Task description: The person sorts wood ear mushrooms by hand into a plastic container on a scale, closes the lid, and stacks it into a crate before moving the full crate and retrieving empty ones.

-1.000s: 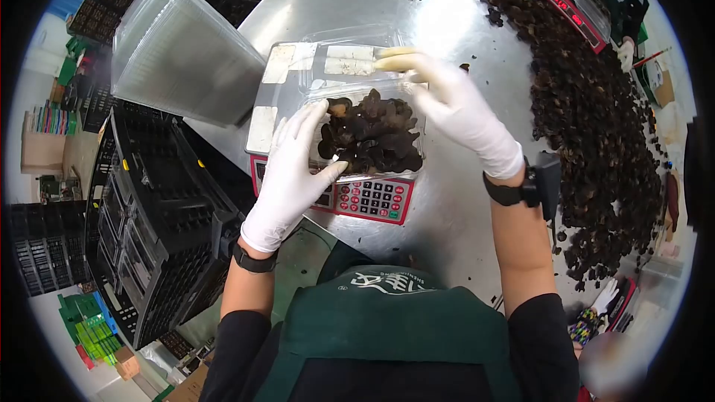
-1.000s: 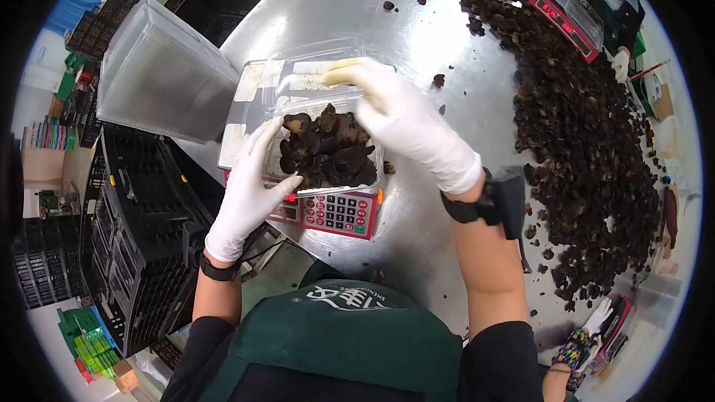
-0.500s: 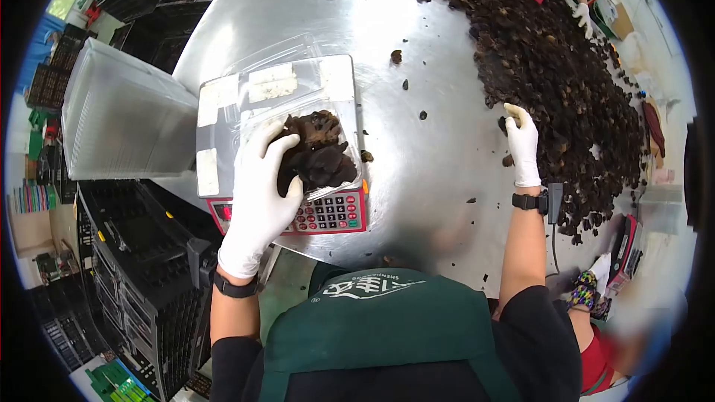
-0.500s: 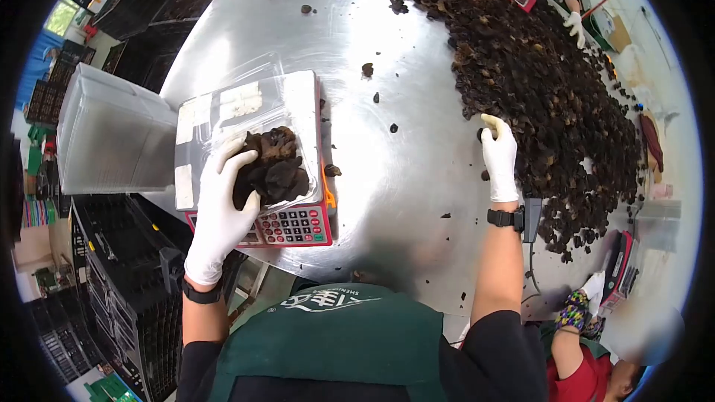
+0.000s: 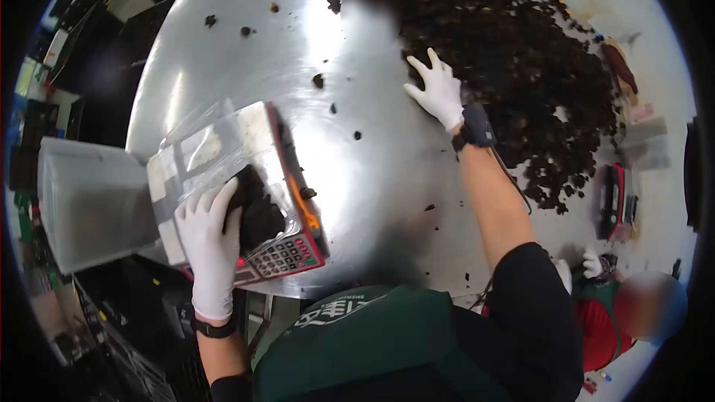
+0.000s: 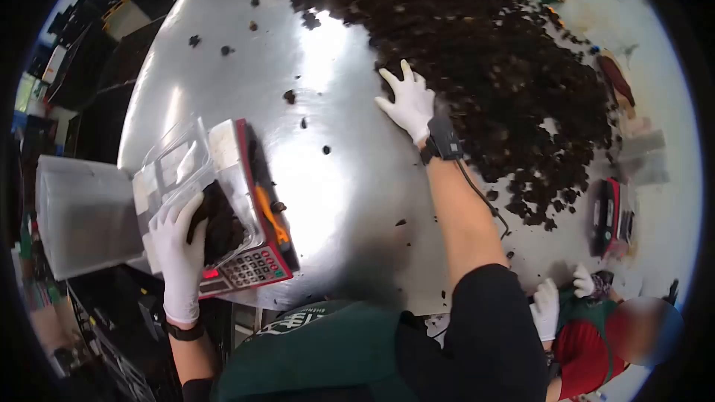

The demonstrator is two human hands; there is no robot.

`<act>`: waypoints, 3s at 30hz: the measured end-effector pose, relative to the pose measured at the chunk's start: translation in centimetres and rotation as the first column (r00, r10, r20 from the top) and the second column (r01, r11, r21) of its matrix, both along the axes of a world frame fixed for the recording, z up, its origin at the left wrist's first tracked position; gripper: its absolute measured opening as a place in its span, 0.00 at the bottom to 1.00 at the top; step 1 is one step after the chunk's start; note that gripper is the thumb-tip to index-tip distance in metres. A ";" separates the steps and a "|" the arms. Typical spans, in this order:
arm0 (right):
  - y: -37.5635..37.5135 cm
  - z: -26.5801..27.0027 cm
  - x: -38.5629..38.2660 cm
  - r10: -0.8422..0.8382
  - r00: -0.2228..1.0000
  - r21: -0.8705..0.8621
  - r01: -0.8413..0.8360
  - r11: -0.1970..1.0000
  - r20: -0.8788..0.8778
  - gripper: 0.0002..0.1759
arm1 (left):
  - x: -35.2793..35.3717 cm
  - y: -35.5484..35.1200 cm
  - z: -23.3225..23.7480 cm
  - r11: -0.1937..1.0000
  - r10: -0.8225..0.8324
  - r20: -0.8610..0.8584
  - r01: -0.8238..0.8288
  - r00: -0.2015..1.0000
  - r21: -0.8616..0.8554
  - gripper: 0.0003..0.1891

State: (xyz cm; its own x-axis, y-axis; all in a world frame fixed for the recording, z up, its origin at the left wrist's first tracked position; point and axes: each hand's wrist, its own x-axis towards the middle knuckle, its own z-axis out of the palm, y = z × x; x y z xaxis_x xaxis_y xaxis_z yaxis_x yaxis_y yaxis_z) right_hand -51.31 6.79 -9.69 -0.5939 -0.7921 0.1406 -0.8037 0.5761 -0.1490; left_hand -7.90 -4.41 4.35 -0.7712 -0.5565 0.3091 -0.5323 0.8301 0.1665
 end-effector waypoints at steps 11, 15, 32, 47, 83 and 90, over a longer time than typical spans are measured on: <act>4.2 0.3 -0.2 -0.003 0.999 -0.313 0.019 0.950 0.050 0.13 | 7.7 -0.6 3.0 0.904 0.426 -0.340 -0.381 0.838 0.194 0.22; 4.0 0.6 -1.1 -0.086 0.924 -0.264 0.195 0.945 0.372 0.11 | 10.3 0.2 3.2 0.879 0.477 -0.373 -0.433 0.796 0.200 0.22; -10.3 12.3 33.1 0.923 0.384 -0.438 -0.834 0.337 -0.023 0.21 | 12.6 2.3 1.4 0.869 0.491 -0.449 -0.385 0.747 0.311 0.19; -4.9 11.2 19.5 0.387 0.037 -0.379 0.304 0.874 0.921 0.21 | 13.0 -1.4 1.9 0.894 0.447 -0.483 -0.372 0.753 0.249 0.18; 4.4 9.0 20.5 0.242 -0.178 -0.228 0.097 0.969 0.954 0.16 | 9.4 -1.1 4.3 0.852 0.365 -0.423 -0.115 0.830 0.510 0.30; 0.9 10.9 24.4 0.223 0.029 -0.209 -0.249 0.946 0.975 0.22 | 10.5 4.6 -1.1 0.728 0.494 -0.280 -0.215 0.823 0.651 0.25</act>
